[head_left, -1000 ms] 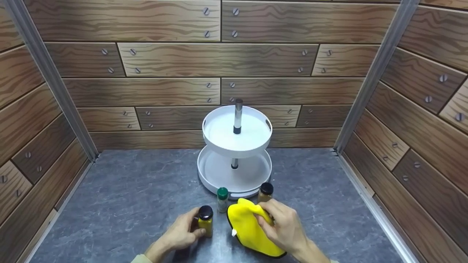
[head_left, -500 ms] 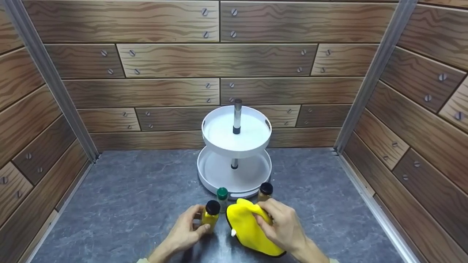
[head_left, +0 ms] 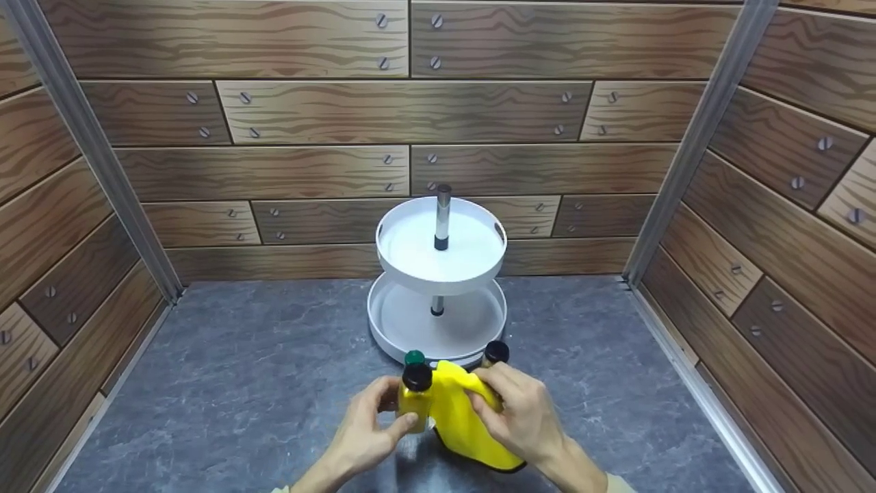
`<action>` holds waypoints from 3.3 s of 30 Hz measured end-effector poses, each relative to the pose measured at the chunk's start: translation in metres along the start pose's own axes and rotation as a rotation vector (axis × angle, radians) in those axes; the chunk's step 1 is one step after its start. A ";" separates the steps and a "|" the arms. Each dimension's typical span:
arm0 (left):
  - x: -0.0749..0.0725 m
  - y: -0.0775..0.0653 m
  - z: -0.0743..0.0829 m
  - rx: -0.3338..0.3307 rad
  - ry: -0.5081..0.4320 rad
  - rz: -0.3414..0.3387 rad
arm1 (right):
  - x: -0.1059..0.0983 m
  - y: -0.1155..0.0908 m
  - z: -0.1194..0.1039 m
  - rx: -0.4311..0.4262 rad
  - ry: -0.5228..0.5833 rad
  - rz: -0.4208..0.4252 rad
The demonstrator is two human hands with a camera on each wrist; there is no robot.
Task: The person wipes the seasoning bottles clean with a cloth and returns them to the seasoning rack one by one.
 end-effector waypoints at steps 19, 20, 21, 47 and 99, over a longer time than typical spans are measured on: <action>0.016 0.005 0.031 0.154 -0.168 0.003 | 0.011 0.006 -0.018 -0.055 0.225 0.055; 0.016 0.005 0.032 0.159 -0.173 0.009 | 0.012 0.005 -0.018 -0.052 0.235 0.049; 0.015 0.005 0.032 0.163 -0.176 0.015 | 0.014 0.003 -0.017 -0.047 0.244 0.039; 0.017 0.005 0.033 0.167 -0.182 -0.031 | 0.002 0.006 -0.022 -0.097 0.231 0.070; 0.012 -0.003 0.028 0.158 -0.206 0.036 | 0.015 0.001 -0.034 -0.277 0.237 -0.090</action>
Point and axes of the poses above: each hand's wrist, its own y-axis towards the middle knuckle, its own x-axis out of the palm, z = x × y, the point moved 7 cm from there along y, towards the middle knuckle, and after that the axes turned 12 degrees about -z, right-handed, at the moved point
